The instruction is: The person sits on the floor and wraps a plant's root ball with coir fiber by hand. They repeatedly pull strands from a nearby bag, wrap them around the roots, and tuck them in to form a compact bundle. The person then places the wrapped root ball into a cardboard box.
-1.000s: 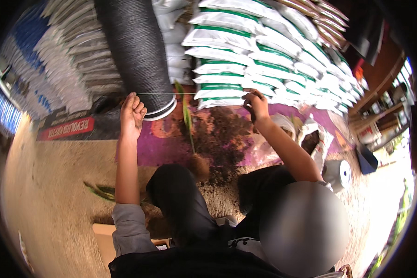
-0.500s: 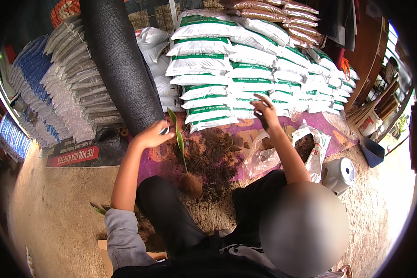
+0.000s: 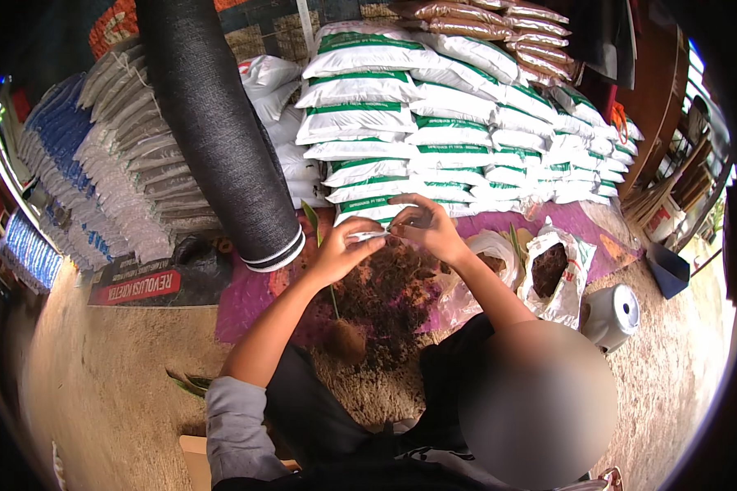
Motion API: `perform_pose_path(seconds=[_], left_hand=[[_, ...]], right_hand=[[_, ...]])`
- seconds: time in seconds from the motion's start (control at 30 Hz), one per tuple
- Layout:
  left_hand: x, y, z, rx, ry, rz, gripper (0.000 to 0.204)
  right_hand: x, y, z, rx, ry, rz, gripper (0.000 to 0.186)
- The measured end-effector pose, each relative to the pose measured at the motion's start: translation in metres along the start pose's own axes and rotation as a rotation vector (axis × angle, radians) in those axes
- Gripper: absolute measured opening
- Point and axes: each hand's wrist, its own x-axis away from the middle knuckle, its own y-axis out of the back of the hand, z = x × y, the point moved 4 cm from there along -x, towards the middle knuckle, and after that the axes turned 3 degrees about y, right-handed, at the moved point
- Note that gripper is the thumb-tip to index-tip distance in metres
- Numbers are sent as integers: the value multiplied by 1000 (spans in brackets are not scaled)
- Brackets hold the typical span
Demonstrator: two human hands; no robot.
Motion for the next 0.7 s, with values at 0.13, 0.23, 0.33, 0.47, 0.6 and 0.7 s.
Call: perform_pose_path(seconds=[0.13,0.23,0.33,0.47,0.6,0.7], left_hand=[[-5,9,31,13,64,51,32],[-13,14,34,48,47,15,28],[-16,20,35,55,30,15,25],[-17,21,38,58,17,-1,23],[-18,24,39,179,49,-38,23],[-17,27,36,296,134,-77,25]], right_hand=[[-10,-9,-11,20,-24,21,42],[-12,-5,-21,24,-64,-22,41],[-15,-4,-26,10,-63,-38,40],[-20,3,-34,-19,-60,-101,40],[-21,17,-38,-25,-90,-353,38],[-18,32,-51,-68,-229,-504,29]])
